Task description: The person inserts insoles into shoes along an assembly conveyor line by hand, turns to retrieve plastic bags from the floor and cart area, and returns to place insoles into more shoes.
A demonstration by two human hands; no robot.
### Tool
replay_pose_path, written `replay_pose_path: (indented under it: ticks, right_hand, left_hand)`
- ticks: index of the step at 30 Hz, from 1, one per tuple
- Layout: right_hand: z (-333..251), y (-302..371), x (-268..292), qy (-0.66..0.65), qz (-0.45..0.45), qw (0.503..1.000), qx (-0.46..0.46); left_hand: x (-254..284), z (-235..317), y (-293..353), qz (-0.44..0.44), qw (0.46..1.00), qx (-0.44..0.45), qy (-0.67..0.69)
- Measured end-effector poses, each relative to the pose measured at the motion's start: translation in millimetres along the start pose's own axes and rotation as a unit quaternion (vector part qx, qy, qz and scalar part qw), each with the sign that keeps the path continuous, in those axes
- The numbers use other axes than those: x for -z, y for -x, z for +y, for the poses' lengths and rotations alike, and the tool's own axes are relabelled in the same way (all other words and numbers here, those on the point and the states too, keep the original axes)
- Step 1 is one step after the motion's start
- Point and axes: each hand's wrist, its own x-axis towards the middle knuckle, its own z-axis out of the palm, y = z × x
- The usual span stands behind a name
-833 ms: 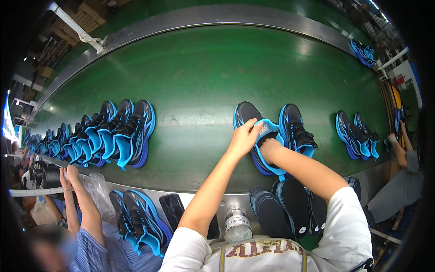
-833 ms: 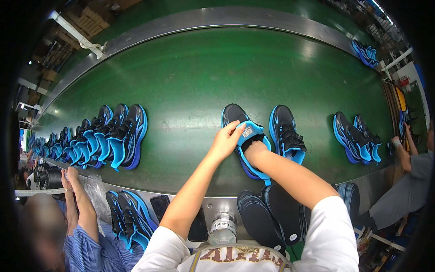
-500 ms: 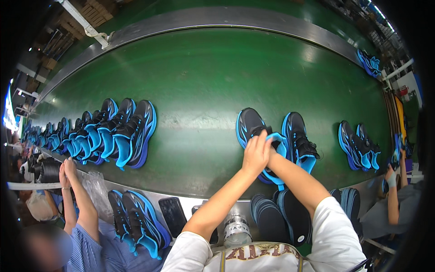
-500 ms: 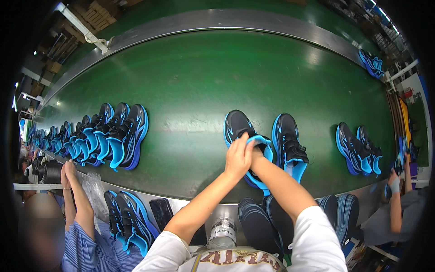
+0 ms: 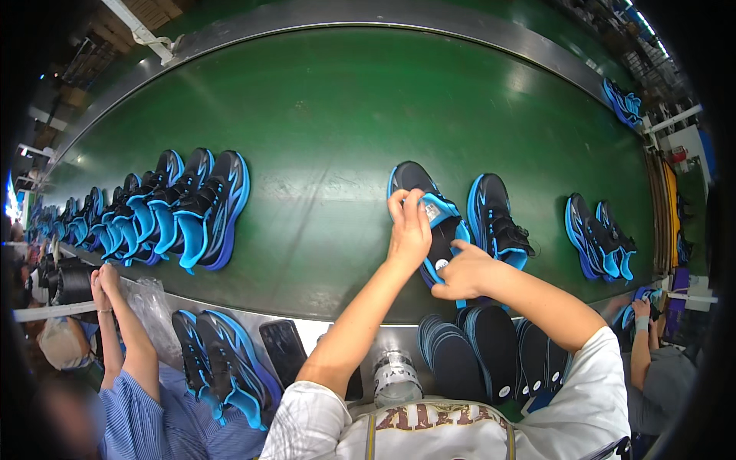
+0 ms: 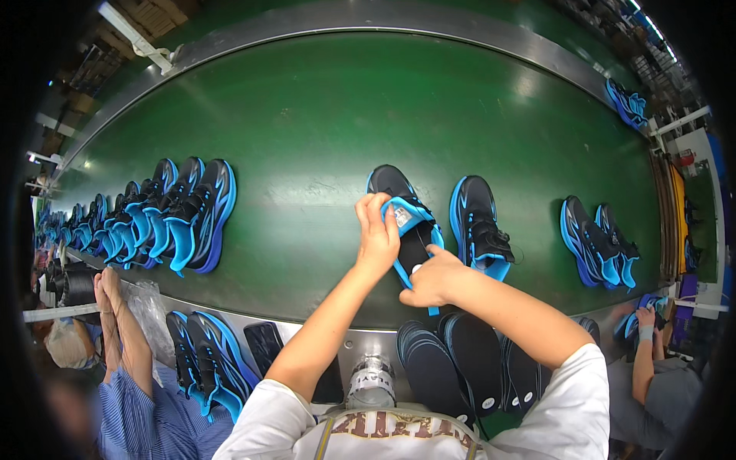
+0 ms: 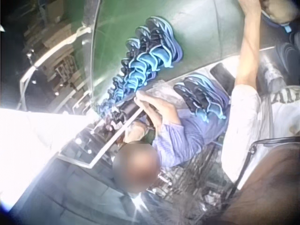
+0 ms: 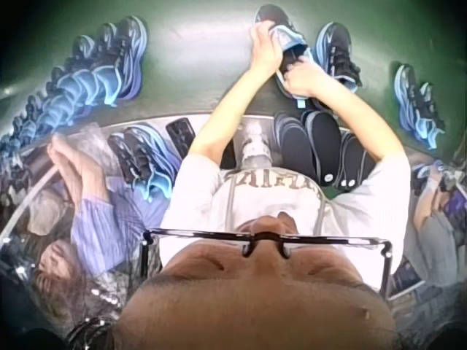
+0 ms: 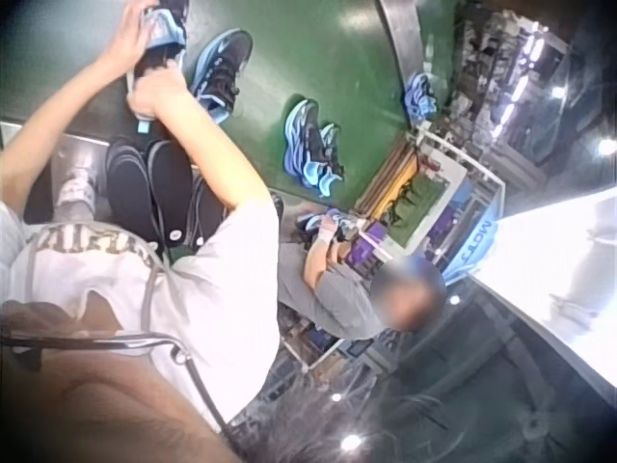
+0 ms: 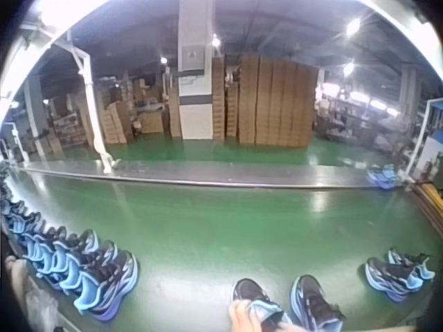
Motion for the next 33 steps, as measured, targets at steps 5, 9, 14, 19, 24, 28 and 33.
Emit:
replay_pose_path:
  ticks: [5,9,14,19,24,28,33]
  right_hand:
    - [0.3,-1.0,-16.4,-0.082,-0.021,0.995,-0.055]
    - [-9.4,26.3,-73.3,-0.084,0.533,0.842,-0.003]
    - [-34.3,44.4,-119.4,-0.118,0.583,0.804,-0.012]
    - [-42.2,47.5,-127.3,-0.122,0.577,0.807,-0.019]
    - [-26.9,38.1,-94.4,-0.177,0.566,0.804,-0.042]
    - [-33.3,66.1,-121.4,-0.201,0.624,0.742,-0.143]
    - [-52.3,114.9,-205.6,-0.27,0.489,0.776,-0.294]
  left_hand:
    - [5.7,3.9,-11.2,-0.124,0.992,-0.024,0.029]
    - [14.1,10.4,-9.7,-0.166,0.986,0.011,0.017]
    - [38.0,36.9,10.7,-0.215,0.977,-0.013,-0.007]
    - [53.7,44.0,22.0,-0.171,0.982,-0.048,-0.065]
    - [39.8,13.9,-15.7,-0.141,0.95,-0.175,-0.218]
    - [51.0,21.2,-32.9,-0.219,0.973,0.054,-0.046]
    - [99.5,54.3,-60.3,-0.069,0.92,0.206,0.325]
